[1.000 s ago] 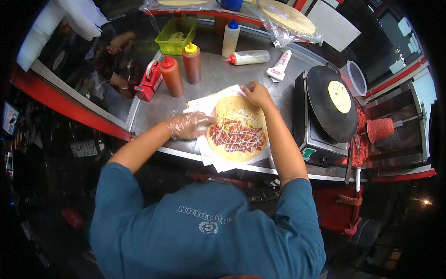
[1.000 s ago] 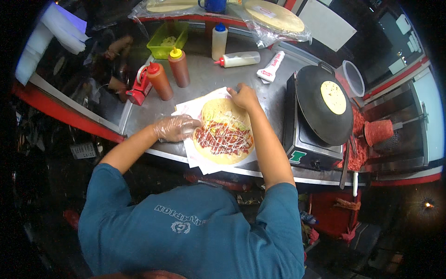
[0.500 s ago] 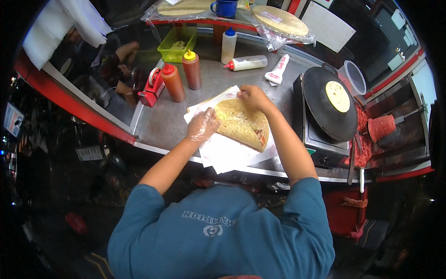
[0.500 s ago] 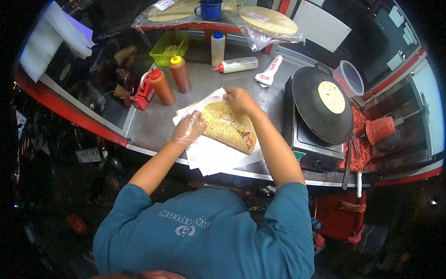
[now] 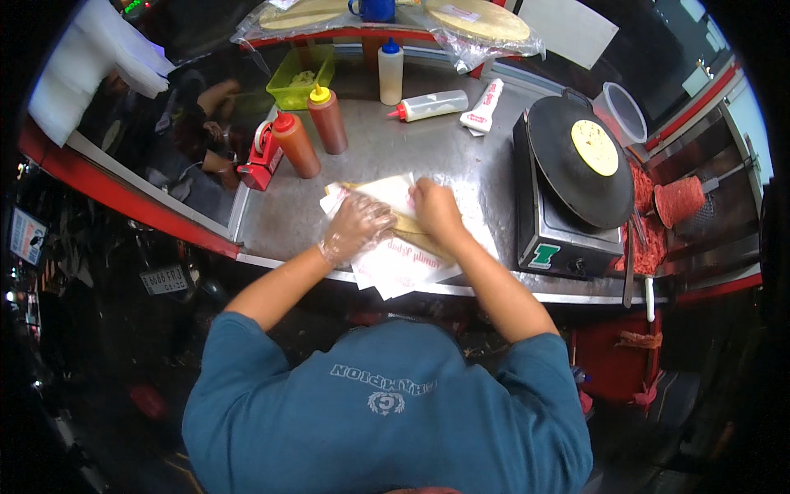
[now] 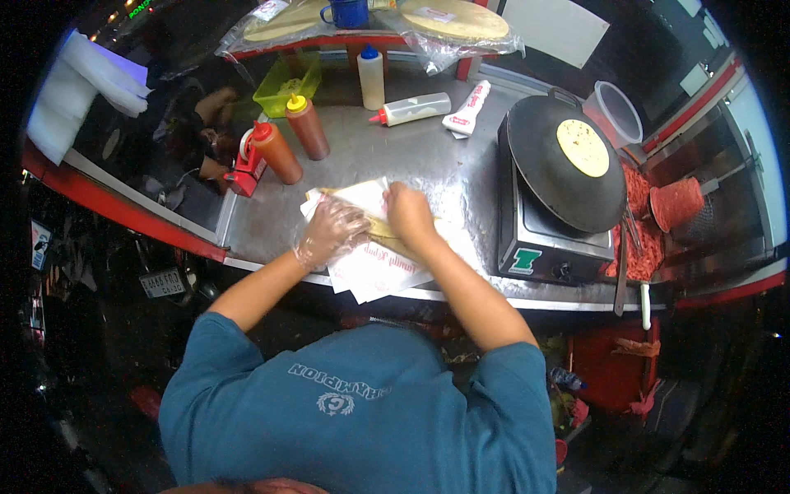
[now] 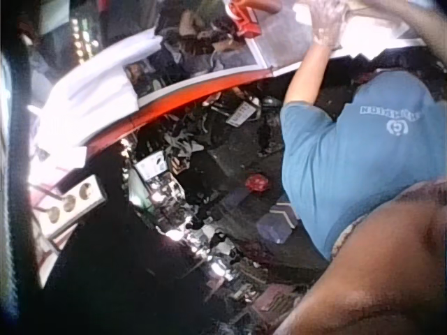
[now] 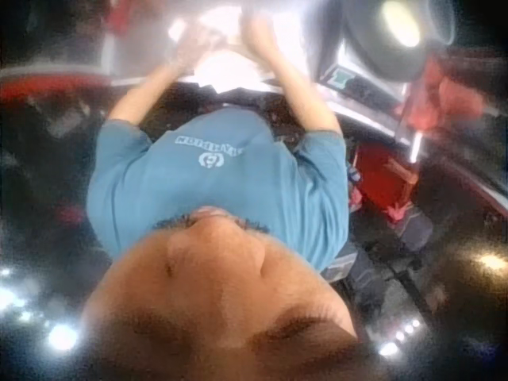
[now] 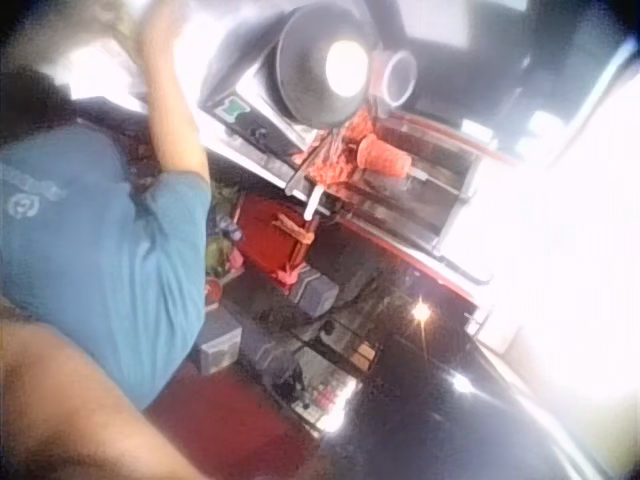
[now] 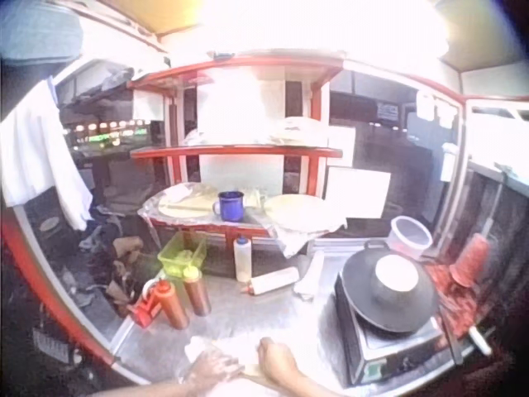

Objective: The person cooks a tortilla on a griddle, then assembles tacos by adding shredded lettuce, cooked meat, and sauces. The tacos are wrapped in paper and handed to a customer.

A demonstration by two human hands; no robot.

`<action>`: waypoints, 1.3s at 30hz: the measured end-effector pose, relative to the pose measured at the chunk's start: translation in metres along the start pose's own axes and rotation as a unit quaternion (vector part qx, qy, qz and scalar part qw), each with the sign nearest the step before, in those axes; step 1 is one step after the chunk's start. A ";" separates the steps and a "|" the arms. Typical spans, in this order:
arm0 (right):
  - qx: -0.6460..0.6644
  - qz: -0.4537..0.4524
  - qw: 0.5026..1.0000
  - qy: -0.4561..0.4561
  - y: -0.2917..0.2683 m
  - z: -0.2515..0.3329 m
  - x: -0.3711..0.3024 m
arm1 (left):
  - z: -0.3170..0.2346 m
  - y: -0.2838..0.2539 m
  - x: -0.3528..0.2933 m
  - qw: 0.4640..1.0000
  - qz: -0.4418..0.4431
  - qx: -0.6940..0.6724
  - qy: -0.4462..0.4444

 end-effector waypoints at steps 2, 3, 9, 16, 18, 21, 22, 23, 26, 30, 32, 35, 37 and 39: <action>0.003 -0.205 0.970 -0.128 -0.026 0.016 -0.001 | 0.006 0.000 0.012 0.994 0.105 -0.002 0.035; 0.004 -0.306 0.932 -0.196 -0.040 0.028 -0.002 | 0.018 0.004 0.011 0.986 0.149 -0.044 0.055; 0.011 -0.054 0.998 -0.041 -0.021 0.018 0.012 | 0.014 0.001 0.048 0.966 0.206 -0.105 0.112; -0.010 -0.079 0.974 -0.212 0.003 0.048 -0.045 | 0.011 0.028 -0.001 0.965 0.235 -0.102 0.056; -0.068 0.025 0.941 -0.330 0.032 0.054 -0.090 | 0.010 0.027 -0.020 0.965 0.208 -0.146 0.062; -0.129 0.057 0.936 -0.323 0.049 0.077 -0.125 | 0.016 0.028 -0.030 0.969 0.157 -0.097 0.163; -0.150 0.071 0.931 -0.324 0.054 0.068 -0.124 | 0.019 0.025 -0.026 0.962 0.167 -0.124 0.175; -0.170 0.084 0.926 -0.325 0.058 0.062 -0.124 | 0.020 0.023 -0.023 0.954 0.177 -0.150 0.188; -0.163 0.057 0.940 -0.296 0.047 0.070 -0.114 | 0.022 0.010 -0.017 0.952 0.158 -0.153 0.212; -0.144 0.016 0.965 -0.221 0.046 0.065 -0.110 | 0.031 0.024 -0.038 0.946 0.243 -0.140 0.164; -0.116 -0.013 0.972 -0.206 0.042 0.071 -0.114 | 0.030 0.000 -0.034 0.934 0.238 -0.229 0.139; -0.122 0.016 0.967 -0.224 0.043 0.083 -0.122 | 0.043 -0.002 -0.042 0.923 0.242 -0.258 0.153; -0.172 0.049 0.954 -0.241 0.054 0.079 -0.125 | 0.040 -0.013 -0.039 0.915 0.271 -0.261 0.147; -0.160 0.045 0.959 -0.228 0.051 0.074 -0.121 | 0.040 -0.019 -0.038 0.907 0.273 -0.278 0.159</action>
Point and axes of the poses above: each hand's wrist, its own x-axis towards the middle knuckle, its own y-axis out of the palm, z = x × y, the point moved 2 cm from there along x, towards the middle knuckle, and after that the axes turned 10 degrees about z, right-handed, at the moved point
